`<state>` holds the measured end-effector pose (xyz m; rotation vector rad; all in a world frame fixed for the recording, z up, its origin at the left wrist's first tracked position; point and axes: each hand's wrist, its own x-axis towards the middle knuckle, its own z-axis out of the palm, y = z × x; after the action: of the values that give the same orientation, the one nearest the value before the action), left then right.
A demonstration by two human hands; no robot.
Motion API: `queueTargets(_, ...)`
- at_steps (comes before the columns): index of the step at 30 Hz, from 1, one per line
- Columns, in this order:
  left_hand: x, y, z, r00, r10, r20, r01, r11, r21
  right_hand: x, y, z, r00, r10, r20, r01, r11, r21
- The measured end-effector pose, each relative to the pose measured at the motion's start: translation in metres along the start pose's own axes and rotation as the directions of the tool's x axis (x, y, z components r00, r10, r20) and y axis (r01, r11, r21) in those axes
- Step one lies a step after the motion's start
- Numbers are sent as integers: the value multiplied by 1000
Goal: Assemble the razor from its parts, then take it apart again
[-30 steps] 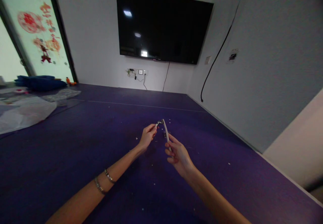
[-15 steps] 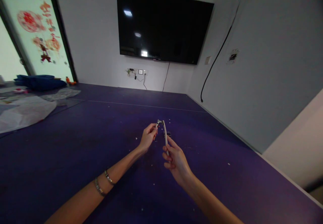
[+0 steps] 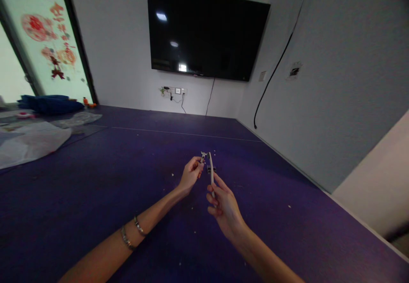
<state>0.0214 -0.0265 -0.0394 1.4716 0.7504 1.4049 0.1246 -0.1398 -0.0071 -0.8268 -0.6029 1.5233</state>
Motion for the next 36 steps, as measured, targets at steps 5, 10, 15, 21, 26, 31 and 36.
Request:
queueTargets(5, -4, 2, 4, 1000, -13, -5, 13, 1000, -14, 2, 2, 0, 1000, -13, -9, 13, 1000, 3)
queueTargets(10, -4, 2, 4, 999, -25, -48, 22, 998, -59, -7, 13, 1, 999, 33, -3, -33, 999, 9)
queueTargets(15, -7, 4, 6, 999, -37, -11, 36, 996, -81, -4, 8, 3, 1000, -28, -14, 28, 999, 27)
queueTargets(21, -6, 5, 6, 999, -37, -28, 35, 996, -85, -12, 15, 4, 999, 21, -26, -20, 999, 25)
queueTargets(26, -5, 3, 6, 999, -44, -16, 42, 995, -92, -9, 10, 5, 999, -20, -40, 21, 999, 34)
queueTargets(31, -1, 5, 3, 998, -35, -54, 33, 999, -39, -17, 14, 6, 1000, -7, -9, 7, 1000, -8)
queueTargets(36, 9, 1, -7, 991, 4, -134, 1, 999, 35, -6, 0, 3, 988, -142, 60, 147, 983, -106)
